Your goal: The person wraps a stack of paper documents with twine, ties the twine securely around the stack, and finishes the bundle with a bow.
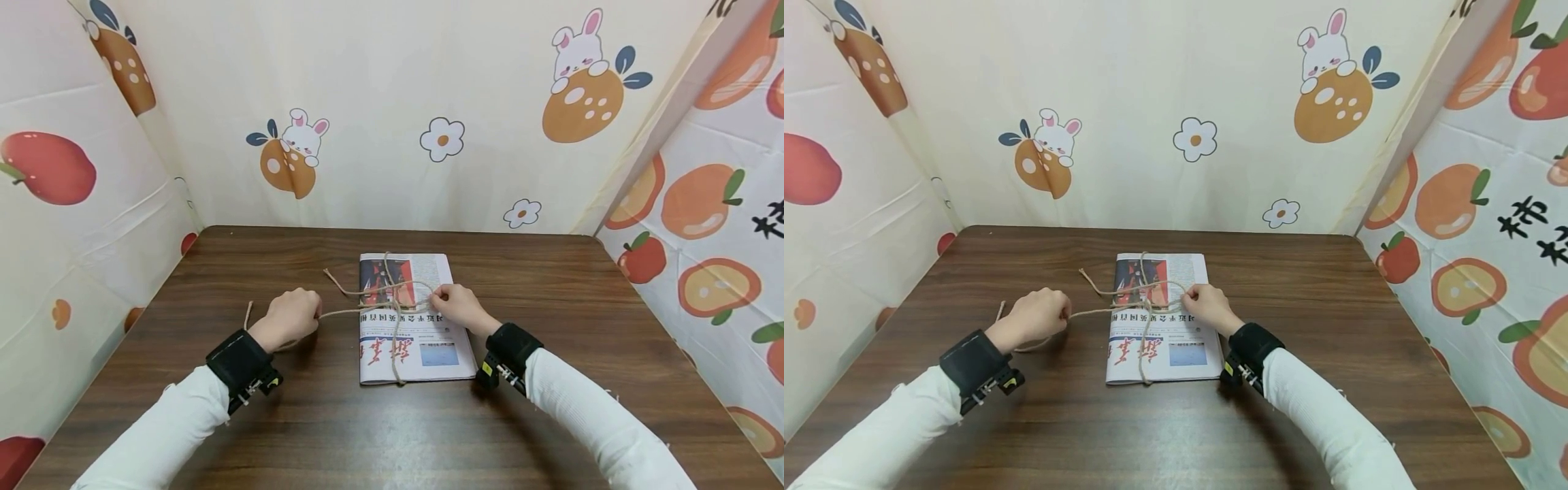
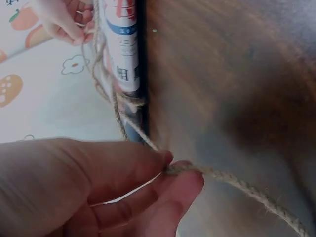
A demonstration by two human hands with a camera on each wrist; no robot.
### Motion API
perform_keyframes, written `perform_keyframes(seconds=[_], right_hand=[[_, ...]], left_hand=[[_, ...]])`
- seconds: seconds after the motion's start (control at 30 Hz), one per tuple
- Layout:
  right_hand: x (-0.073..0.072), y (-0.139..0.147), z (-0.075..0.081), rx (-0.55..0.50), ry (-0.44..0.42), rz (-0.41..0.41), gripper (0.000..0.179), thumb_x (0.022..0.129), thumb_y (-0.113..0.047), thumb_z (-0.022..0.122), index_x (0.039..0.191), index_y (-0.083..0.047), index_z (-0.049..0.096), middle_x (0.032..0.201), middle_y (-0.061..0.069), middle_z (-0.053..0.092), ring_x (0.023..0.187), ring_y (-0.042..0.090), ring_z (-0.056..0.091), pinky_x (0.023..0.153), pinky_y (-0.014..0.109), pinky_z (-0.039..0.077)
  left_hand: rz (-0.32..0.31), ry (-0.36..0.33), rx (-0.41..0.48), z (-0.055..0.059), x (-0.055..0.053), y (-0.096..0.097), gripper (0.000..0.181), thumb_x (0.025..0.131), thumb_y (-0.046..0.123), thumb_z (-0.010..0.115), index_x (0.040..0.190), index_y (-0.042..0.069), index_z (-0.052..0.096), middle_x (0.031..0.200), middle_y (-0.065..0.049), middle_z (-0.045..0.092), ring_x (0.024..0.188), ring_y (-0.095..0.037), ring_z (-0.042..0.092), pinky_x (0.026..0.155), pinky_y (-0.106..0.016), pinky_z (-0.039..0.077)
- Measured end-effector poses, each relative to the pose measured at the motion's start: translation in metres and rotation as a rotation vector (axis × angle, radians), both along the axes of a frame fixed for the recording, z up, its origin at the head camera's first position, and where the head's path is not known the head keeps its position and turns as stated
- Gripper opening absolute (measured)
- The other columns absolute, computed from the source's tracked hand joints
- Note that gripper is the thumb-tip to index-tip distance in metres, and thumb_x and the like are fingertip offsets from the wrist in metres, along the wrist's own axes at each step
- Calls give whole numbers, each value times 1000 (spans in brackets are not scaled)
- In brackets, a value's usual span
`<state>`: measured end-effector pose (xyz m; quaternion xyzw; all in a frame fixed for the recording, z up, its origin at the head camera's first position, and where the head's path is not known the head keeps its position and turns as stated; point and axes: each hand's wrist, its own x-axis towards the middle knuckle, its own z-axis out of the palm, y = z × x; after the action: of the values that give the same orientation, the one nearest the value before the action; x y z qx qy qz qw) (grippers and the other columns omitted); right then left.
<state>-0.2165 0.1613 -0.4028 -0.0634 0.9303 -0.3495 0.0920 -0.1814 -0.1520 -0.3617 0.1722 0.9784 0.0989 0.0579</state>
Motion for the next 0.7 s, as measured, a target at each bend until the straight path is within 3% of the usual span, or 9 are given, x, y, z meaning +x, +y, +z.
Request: perform_keyframes(seconds=[0.3,0.7], right_hand=[[1,4,2,-21,-5,-17,24,92,-23,51,101,-3,61,84,6,60,70,16,52,59,25,38],[1,13,2,-11,19,-38,22,92,-22,50,101,-4,59,82,6,62,68,15,53,59,26,39]], left_hand=[[-12,278,13,18,-11,6,8,77,3,66,76,8,71,67,-5,65,48,-15,52,39,-29,40],[-123,513,-111,43,-32,27,12,75,-4,69,78,7,68,74,-8,60,61,-24,58,47,-36,46]])
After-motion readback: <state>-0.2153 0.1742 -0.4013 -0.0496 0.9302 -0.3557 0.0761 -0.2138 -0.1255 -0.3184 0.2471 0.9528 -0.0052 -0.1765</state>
